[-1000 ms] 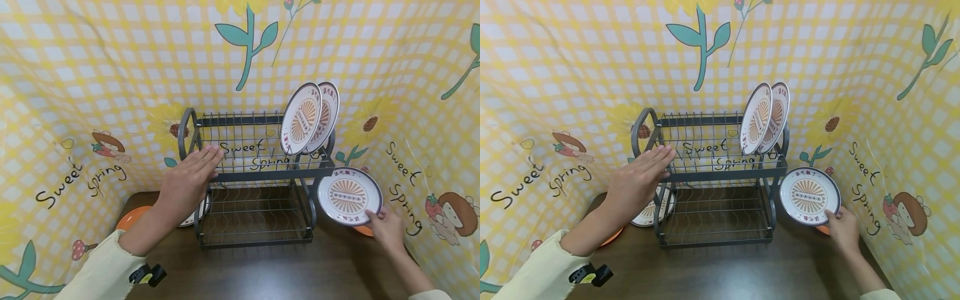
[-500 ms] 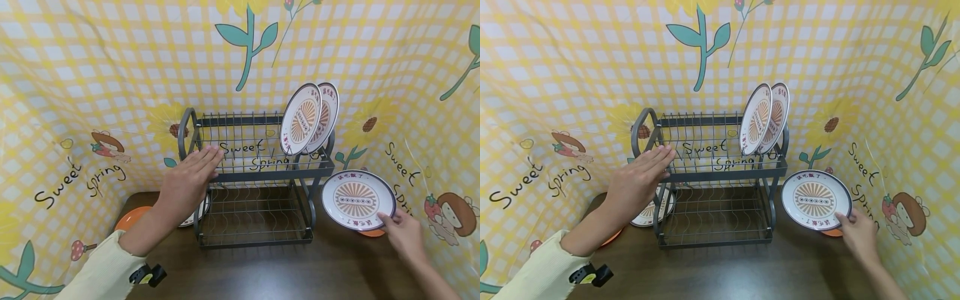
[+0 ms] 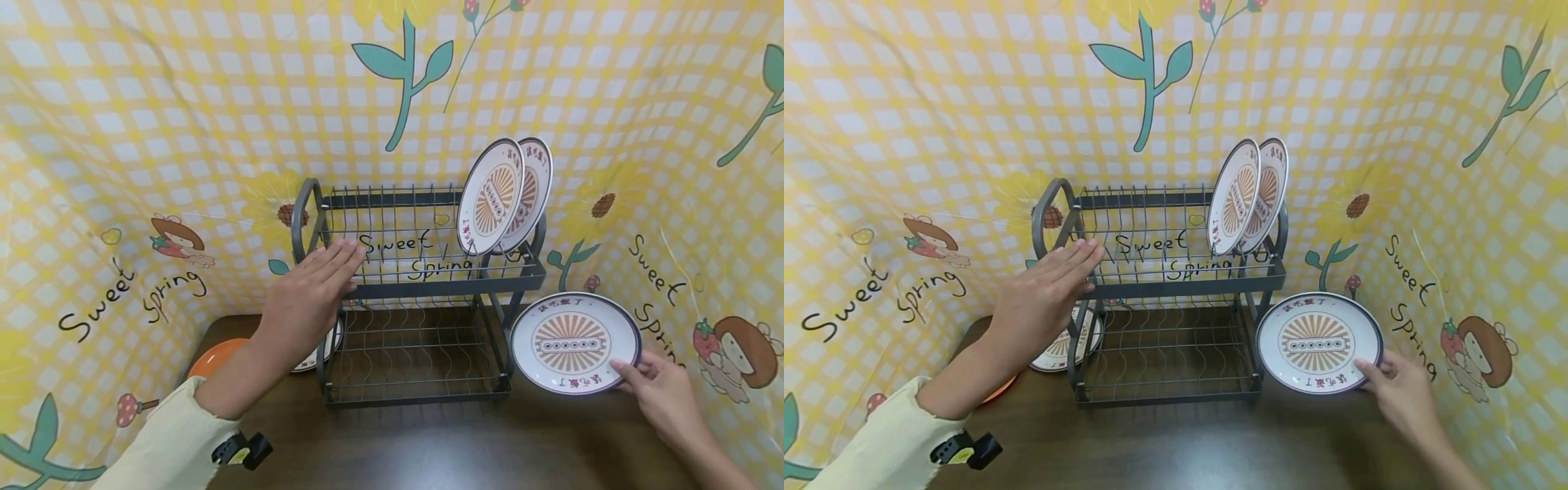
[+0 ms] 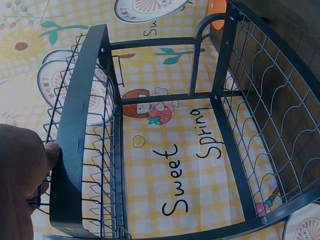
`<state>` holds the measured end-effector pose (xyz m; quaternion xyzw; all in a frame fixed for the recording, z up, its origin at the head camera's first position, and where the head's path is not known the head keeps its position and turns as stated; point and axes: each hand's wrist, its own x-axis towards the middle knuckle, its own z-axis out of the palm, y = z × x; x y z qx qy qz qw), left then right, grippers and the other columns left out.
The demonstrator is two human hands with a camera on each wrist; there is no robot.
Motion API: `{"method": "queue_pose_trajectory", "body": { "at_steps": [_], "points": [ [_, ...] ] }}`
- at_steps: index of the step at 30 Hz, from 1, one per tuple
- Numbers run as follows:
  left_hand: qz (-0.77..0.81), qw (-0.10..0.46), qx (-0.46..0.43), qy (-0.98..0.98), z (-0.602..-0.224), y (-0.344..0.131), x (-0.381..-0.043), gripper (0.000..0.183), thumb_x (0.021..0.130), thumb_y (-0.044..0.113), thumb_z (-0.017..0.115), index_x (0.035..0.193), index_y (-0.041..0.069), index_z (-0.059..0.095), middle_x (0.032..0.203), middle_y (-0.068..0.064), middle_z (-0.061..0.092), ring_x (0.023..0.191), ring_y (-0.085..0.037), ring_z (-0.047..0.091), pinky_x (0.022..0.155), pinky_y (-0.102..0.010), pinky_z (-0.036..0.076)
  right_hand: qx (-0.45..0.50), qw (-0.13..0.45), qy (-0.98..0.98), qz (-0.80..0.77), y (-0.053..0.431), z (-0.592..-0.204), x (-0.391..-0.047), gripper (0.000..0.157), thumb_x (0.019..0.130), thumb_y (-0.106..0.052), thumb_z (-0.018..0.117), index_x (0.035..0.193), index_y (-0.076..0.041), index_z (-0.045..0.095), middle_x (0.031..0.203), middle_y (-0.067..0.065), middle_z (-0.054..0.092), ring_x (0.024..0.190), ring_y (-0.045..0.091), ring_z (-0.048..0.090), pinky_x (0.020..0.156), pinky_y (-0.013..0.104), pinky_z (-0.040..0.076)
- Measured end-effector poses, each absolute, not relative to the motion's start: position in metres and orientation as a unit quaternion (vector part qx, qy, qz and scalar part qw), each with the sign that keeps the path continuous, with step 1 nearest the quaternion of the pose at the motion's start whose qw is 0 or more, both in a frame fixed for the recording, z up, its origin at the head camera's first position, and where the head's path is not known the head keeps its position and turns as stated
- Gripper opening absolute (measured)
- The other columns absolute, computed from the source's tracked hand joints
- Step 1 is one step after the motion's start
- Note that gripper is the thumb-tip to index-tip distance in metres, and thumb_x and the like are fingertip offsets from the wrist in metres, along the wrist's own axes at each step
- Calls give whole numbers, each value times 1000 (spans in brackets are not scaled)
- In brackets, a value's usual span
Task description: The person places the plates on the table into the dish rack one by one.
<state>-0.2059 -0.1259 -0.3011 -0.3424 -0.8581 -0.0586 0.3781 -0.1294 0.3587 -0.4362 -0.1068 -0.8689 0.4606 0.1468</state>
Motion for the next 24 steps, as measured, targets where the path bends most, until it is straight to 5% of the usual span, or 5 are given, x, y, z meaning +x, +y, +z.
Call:
{"method": "queue_pose_trajectory", "body": {
  "at_steps": [12,18,24],
  "points": [
    [-65,379,-343,-857,-301,-125,-206,47,92,16,64,137,9,54,137,-10,55,127,-24,54,105,-43,46,20,212,-864,456,317,-416,-114,19,85,-1,71,99,11,66,70,-22,69,59,-2,66,48,19,54],
    [-65,376,-344,-858,-302,-125,-206,46,92,15,64,137,9,54,138,-11,55,127,-24,54,106,-42,46,87,240,-862,439,295,-405,-106,13,80,4,74,92,-1,71,69,-7,72,51,-3,59,38,18,43],
    [-60,375,-343,-859,-301,-125,-206,49,91,15,66,138,10,53,138,-10,55,127,-24,54,106,-43,46,156,255,-835,462,275,-388,-102,21,76,13,72,91,-2,70,75,-1,75,63,2,69,48,18,53]
  ]
}}
